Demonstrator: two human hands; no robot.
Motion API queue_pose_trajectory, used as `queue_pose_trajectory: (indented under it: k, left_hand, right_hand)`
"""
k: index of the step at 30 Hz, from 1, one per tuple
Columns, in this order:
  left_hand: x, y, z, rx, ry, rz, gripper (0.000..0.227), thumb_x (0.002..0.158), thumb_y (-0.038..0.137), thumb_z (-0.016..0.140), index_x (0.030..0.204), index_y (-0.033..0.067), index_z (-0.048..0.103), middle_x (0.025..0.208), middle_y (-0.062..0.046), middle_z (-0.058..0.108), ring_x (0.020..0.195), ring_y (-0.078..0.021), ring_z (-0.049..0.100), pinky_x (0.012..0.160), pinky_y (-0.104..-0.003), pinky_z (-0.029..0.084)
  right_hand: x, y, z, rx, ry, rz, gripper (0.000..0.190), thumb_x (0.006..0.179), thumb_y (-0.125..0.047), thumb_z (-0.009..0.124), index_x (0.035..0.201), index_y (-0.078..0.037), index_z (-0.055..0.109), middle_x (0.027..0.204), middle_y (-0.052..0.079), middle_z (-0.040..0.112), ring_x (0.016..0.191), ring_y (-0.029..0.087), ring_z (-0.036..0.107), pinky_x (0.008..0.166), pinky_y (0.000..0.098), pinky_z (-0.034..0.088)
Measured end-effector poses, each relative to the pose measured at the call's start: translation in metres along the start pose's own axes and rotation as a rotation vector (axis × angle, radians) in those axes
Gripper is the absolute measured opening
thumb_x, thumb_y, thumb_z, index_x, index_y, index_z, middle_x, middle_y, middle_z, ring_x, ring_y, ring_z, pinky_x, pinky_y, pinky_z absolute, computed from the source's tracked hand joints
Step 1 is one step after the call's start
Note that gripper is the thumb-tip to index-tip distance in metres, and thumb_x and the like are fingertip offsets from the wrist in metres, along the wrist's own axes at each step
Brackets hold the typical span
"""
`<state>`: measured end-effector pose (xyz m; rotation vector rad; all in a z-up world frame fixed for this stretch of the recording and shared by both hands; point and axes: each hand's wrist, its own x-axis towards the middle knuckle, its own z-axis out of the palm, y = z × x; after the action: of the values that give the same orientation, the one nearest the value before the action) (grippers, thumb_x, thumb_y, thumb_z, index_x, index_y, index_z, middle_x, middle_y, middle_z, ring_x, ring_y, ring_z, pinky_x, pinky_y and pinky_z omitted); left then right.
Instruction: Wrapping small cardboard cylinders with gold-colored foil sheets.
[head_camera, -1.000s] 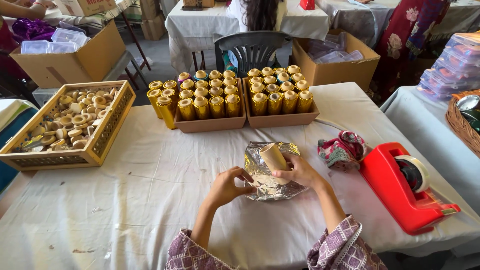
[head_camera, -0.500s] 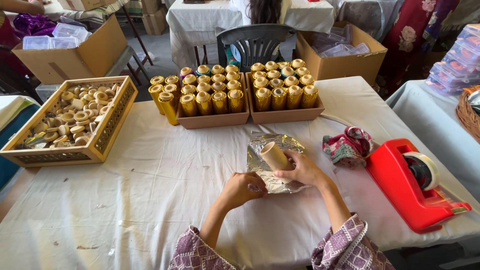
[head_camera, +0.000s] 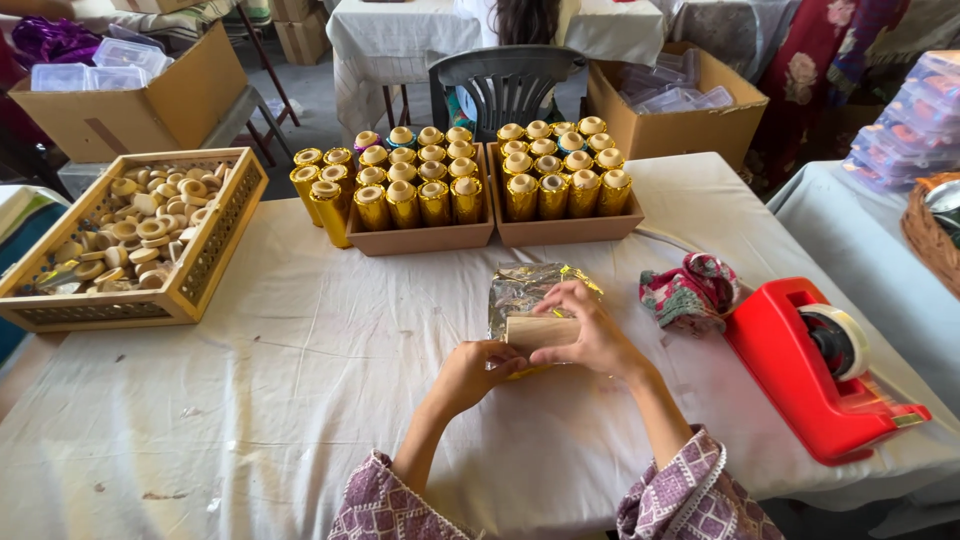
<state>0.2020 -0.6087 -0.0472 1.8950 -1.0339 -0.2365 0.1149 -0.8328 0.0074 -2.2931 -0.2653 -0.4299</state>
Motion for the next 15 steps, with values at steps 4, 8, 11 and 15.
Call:
queue_pose_trajectory:
  k: [4,8,11,15]
  left_hand:
    - [0.004,0.004,-0.005,-0.021,0.026,-0.025,0.019,0.09,0.023,0.073,0.1,0.0083,0.08,0.09,-0.009,0.08,0.08,-0.0213,0.077,0.074,-0.034,0.058]
    - [0.002,0.007,-0.005,0.019,0.071,-0.005,0.018,0.091,0.021,0.073,0.101,0.0085,0.08,0.091,-0.008,0.08,0.081,-0.022,0.076,0.074,-0.034,0.058]
    - [0.001,0.008,-0.004,-0.006,0.089,0.028,0.018,0.091,0.021,0.073,0.1,0.0073,0.08,0.091,-0.009,0.079,0.081,-0.0226,0.077,0.074,-0.034,0.058]
    - [0.0,0.025,-0.012,-0.003,0.091,0.08,0.015,0.086,0.019,0.078,0.096,0.0086,0.08,0.091,-0.007,0.079,0.081,-0.021,0.077,0.074,-0.033,0.058]
  right_hand:
    - [0.005,-0.02,0.0,-0.074,-0.045,-0.02,0.044,0.06,-0.037,0.098,0.087,-0.013,0.072,0.13,0.004,0.054,0.139,0.028,0.044,0.115,0.0443,0.036]
    - [0.004,-0.031,0.0,-0.219,-0.08,-0.007,0.035,0.057,-0.034,0.097,0.08,-0.015,0.079,0.128,0.005,0.05,0.133,0.029,0.039,0.112,0.0446,0.032]
    - [0.0,-0.023,0.004,-0.216,-0.071,-0.05,0.023,0.062,-0.027,0.093,0.081,-0.018,0.083,0.128,0.004,0.052,0.132,0.028,0.039,0.113,0.0444,0.031]
    - [0.001,-0.019,0.005,-0.228,-0.055,-0.06,0.017,0.066,-0.025,0.091,0.077,-0.016,0.082,0.12,0.002,0.056,0.128,0.027,0.043,0.111,0.0431,0.035]
